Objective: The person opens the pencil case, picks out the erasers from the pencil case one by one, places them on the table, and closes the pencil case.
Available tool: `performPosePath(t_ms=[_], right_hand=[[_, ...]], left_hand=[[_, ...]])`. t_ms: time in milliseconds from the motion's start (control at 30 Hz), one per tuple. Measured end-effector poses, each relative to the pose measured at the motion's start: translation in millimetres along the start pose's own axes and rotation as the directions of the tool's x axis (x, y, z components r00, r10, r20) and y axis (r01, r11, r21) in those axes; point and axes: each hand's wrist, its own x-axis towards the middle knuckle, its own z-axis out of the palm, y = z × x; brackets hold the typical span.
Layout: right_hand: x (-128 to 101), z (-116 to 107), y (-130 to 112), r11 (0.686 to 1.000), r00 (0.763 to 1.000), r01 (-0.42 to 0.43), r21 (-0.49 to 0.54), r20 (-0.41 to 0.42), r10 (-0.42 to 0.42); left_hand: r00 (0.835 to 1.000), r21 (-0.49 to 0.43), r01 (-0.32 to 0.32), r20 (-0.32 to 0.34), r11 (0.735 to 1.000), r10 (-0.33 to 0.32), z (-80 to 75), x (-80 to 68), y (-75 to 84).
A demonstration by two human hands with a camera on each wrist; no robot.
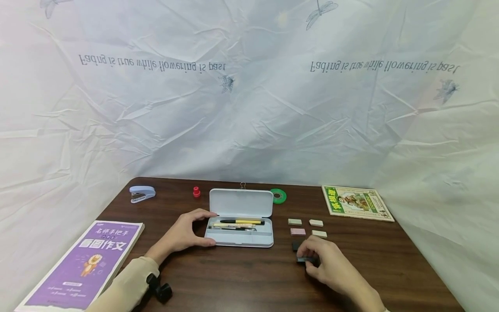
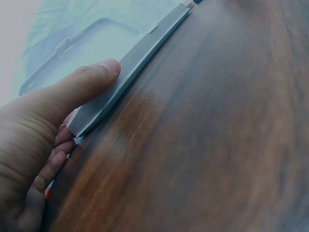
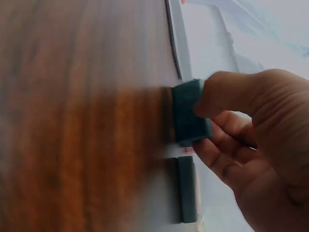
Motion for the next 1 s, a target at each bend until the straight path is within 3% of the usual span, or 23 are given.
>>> performPosePath(t_ms=[200,500,600,700,833,1000], right_hand=[[-3,-5,4,0.997,0.991,0.044,0.07,0.119,-0.052],[-3,-10,7,0.991,0.99,0.046,0.124,0.13,-0.062],[-1,-14,6,0.99,0.996,0.029,0.136,0.076,-0.04],[2,-18,3,0.993,0.999,0.022,0.114,-0.031,-0.019],[13,-19,-1,0.997,0.984,0.027,0.074,-0.18,-0.014],[36,-15,-3,0.998,0.969,-0.01,0.065,-0.245,0.025]], left_hand=[[1.0,-0.004,0.003,-0.003,1.0,-0.003,0.4,-0.4,0.2],[1.0,-0.005,-0.009,-0.008,1.0,0.009,-0.4,0.5,0.1],[1.0,-0.003,-0.012,-0.008,1.0,0.012,-1.0,0.8,0.2],[1.0,-0.001,-0.012,-0.008,1.0,0.012,-1.4,1.0,0.1],[1.0,0.004,-0.019,-0.009,1.0,0.019,-0.5,0.3,-1.6],[0.999,0.014,-0.024,-0.021,1.0,0.024,1.6,0.0,-5.1]])
